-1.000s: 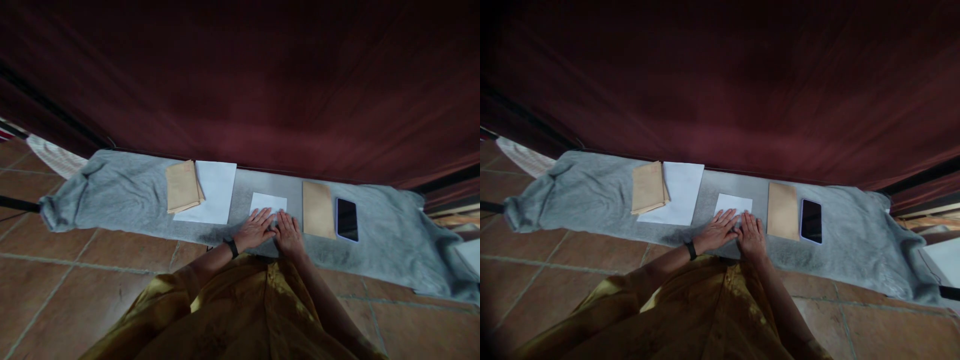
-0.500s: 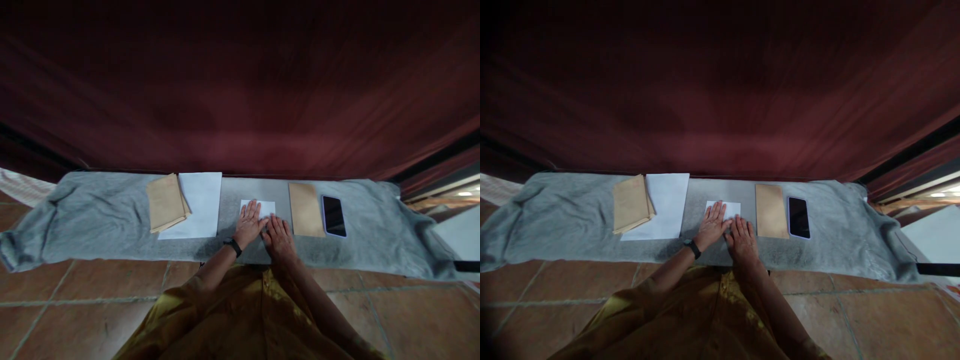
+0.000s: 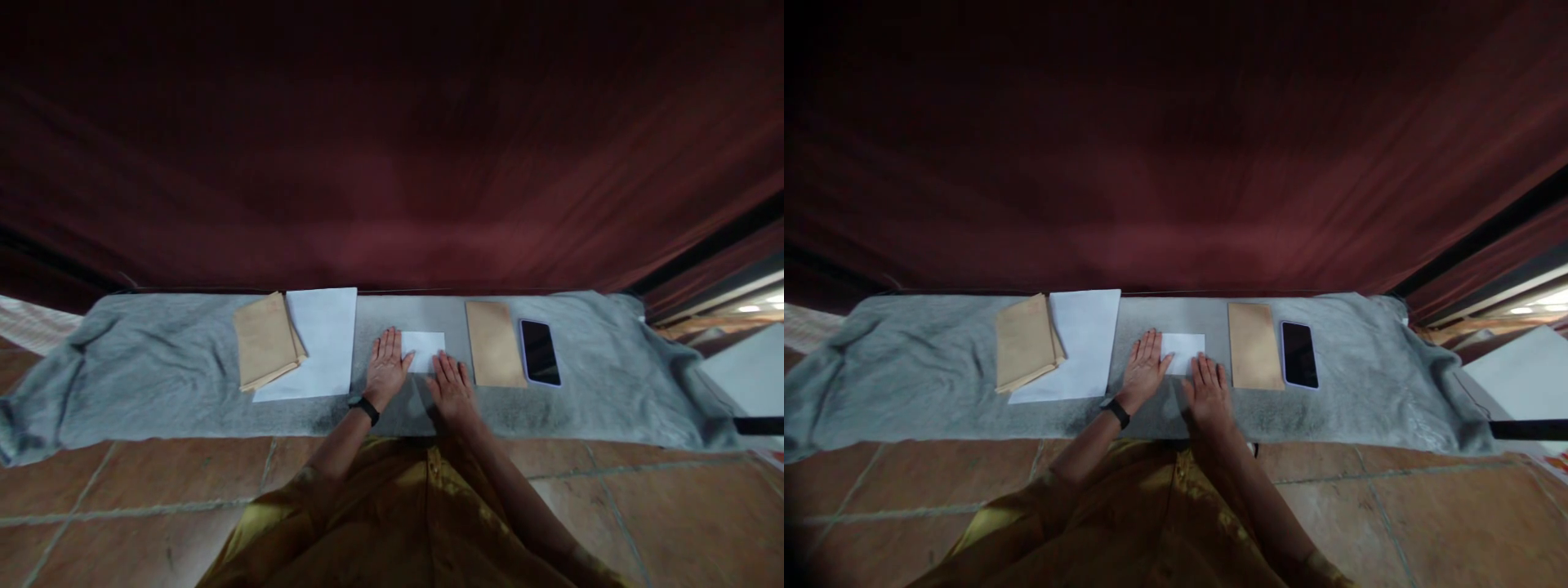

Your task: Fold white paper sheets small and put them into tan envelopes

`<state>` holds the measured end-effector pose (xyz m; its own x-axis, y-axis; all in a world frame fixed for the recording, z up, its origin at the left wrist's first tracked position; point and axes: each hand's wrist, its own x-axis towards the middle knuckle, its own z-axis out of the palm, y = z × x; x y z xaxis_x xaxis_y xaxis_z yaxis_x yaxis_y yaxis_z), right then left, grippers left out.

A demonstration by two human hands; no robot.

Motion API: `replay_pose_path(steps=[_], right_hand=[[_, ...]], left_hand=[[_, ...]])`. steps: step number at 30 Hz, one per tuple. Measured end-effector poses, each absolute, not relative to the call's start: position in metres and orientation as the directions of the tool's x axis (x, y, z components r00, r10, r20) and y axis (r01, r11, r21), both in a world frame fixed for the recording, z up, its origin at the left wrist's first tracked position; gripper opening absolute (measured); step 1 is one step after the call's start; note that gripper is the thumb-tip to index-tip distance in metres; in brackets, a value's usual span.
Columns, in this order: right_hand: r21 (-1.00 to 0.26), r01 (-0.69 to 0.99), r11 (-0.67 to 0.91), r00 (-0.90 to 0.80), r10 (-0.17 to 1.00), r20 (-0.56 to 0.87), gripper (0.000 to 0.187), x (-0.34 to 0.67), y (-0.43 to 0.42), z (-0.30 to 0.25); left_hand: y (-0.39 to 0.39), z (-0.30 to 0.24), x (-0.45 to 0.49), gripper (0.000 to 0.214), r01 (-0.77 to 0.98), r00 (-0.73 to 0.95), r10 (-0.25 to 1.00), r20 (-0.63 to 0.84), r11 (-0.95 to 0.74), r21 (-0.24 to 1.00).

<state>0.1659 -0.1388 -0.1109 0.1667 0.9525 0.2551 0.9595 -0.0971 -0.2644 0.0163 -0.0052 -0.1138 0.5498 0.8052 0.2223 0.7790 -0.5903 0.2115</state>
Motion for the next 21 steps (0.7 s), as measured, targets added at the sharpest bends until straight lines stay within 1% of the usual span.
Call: replay_pose_path(steps=[2,6,9,13,16,21], right_hand=[[-0.277,0.954,-0.118,0.194,0.944,0.267,0.055,0.160,-0.126,-0.110],[-0.281,0.954,-0.105,0.175,0.956,0.235,0.054,0.146,-0.095,-0.107],[-0.261,0.960,-0.102,0.162,0.963,0.217,0.053,0.141,-0.078,-0.109],[-0.227,0.970,-0.087,0.149,0.951,0.272,0.054,0.147,-0.073,-0.115],[-0.210,0.969,-0.128,0.188,0.938,0.293,0.057,0.158,-0.076,-0.118],[-0.213,0.965,-0.154,0.224,0.904,0.365,0.058,0.178,-0.080,-0.120]], left_hand=[[-0.005,-0.113,0.017,0.068,0.782,0.551,0.804,0.221,-0.591,0.201],[-0.005,-0.110,0.016,0.065,0.784,0.567,0.802,0.187,-0.595,0.176],[-0.005,-0.110,0.015,0.063,0.782,0.576,0.798,0.178,-0.601,0.165],[-0.004,-0.114,0.014,0.065,0.776,0.569,0.794,0.215,-0.605,0.178],[-0.005,-0.117,0.015,0.064,0.775,0.553,0.794,0.252,-0.601,0.195],[-0.006,-0.116,0.017,0.064,0.787,0.538,0.806,0.246,-0.585,0.196]])
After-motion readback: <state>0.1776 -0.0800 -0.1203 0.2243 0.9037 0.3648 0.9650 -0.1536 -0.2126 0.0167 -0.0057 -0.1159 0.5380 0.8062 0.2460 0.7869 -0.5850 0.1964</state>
